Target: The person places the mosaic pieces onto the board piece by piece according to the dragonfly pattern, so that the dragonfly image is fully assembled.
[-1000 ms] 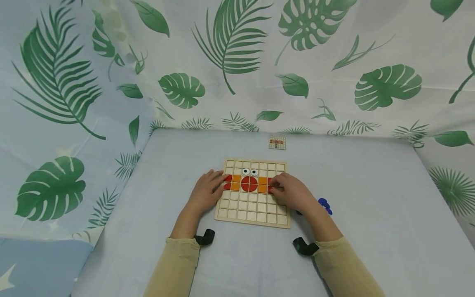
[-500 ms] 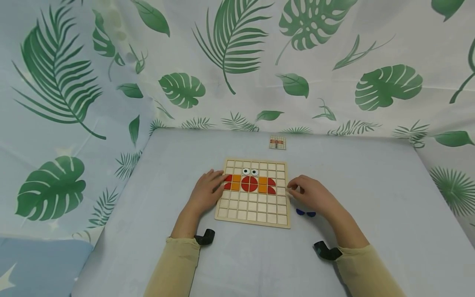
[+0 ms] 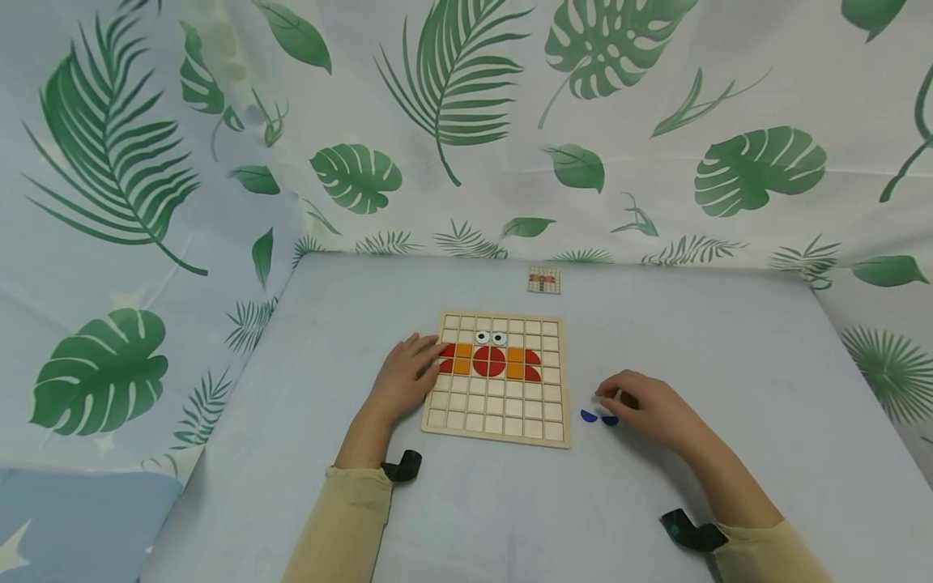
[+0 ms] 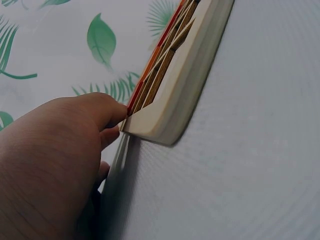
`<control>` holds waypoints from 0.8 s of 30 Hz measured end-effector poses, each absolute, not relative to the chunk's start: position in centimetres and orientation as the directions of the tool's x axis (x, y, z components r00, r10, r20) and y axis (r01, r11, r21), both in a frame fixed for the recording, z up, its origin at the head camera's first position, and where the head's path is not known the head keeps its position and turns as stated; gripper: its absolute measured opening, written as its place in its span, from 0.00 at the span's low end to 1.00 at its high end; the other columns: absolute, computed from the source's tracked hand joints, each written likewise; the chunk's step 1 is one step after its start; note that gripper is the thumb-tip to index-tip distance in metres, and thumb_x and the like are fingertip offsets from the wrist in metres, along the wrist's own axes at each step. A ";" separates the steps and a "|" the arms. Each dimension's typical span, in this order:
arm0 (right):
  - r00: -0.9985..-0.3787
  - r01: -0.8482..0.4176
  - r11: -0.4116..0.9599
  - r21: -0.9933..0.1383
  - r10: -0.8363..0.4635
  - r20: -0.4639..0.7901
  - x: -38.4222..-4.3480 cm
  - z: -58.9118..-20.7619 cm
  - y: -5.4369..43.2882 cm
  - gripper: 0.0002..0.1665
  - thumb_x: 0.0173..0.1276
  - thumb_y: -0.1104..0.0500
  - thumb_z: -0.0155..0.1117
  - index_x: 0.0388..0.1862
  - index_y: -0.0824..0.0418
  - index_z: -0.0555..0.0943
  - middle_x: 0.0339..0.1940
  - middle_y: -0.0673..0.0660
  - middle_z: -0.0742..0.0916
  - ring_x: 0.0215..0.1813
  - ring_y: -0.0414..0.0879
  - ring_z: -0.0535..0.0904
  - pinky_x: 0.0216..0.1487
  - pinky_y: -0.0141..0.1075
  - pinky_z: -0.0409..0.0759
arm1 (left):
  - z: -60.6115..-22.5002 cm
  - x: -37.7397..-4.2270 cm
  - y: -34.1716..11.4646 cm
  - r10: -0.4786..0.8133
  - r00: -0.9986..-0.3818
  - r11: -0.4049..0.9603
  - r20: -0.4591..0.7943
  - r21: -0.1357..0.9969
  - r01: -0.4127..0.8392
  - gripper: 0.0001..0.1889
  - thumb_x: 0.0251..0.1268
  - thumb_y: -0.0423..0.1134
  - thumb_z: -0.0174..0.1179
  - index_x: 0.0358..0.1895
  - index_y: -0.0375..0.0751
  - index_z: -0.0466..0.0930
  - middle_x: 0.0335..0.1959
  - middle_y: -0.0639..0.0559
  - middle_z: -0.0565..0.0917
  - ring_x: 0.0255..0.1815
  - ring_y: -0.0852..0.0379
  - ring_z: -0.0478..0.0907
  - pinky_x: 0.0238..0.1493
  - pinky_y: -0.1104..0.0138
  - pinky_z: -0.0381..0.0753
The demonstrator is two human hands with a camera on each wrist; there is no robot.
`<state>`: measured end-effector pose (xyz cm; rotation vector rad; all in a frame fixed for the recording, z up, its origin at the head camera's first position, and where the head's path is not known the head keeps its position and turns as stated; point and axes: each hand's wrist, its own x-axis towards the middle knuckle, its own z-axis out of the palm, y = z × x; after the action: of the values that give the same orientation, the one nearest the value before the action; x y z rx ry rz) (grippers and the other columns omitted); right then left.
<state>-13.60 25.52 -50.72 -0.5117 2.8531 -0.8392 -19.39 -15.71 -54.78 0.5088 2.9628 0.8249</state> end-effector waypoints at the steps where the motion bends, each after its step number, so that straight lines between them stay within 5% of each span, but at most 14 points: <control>1: -0.935 -0.286 0.786 -0.548 -0.354 -0.020 -13.3 -50.9 25.8 0.05 0.69 0.57 0.66 0.43 0.50 0.83 0.34 0.43 0.82 0.33 0.35 0.72 0.32 0.30 0.74 | -54.7 -19.4 -15.7 0.316 -0.947 0.807 0.057 0.508 0.300 0.24 0.77 0.47 0.49 0.73 0.56 0.68 0.75 0.54 0.67 0.81 0.46 0.53 0.82 0.51 0.47; 16: -0.918 -0.296 0.732 -0.614 -0.396 -0.029 -12.0 -51.3 27.4 0.03 0.71 0.53 0.64 0.37 0.45 0.84 0.25 0.40 0.81 0.28 0.32 0.72 0.29 0.28 0.71 | -55.0 -19.5 -15.8 0.329 -0.942 0.800 0.062 0.512 0.313 0.23 0.77 0.47 0.48 0.72 0.55 0.68 0.75 0.54 0.67 0.81 0.46 0.53 0.82 0.51 0.47; 24: -0.929 -0.330 0.761 -0.558 -0.367 0.047 -12.3 -51.8 27.5 0.05 0.70 0.56 0.65 0.42 0.46 0.84 0.39 0.41 0.86 0.38 0.31 0.76 0.38 0.31 0.80 | -55.0 -19.5 -15.8 0.324 -0.943 0.805 0.068 0.505 0.313 0.24 0.77 0.48 0.48 0.73 0.55 0.68 0.75 0.54 0.67 0.81 0.46 0.53 0.82 0.50 0.48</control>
<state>-12.31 27.50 -51.83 -0.5719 2.8870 -0.8967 -19.48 -15.83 -55.01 0.5234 2.9637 0.8228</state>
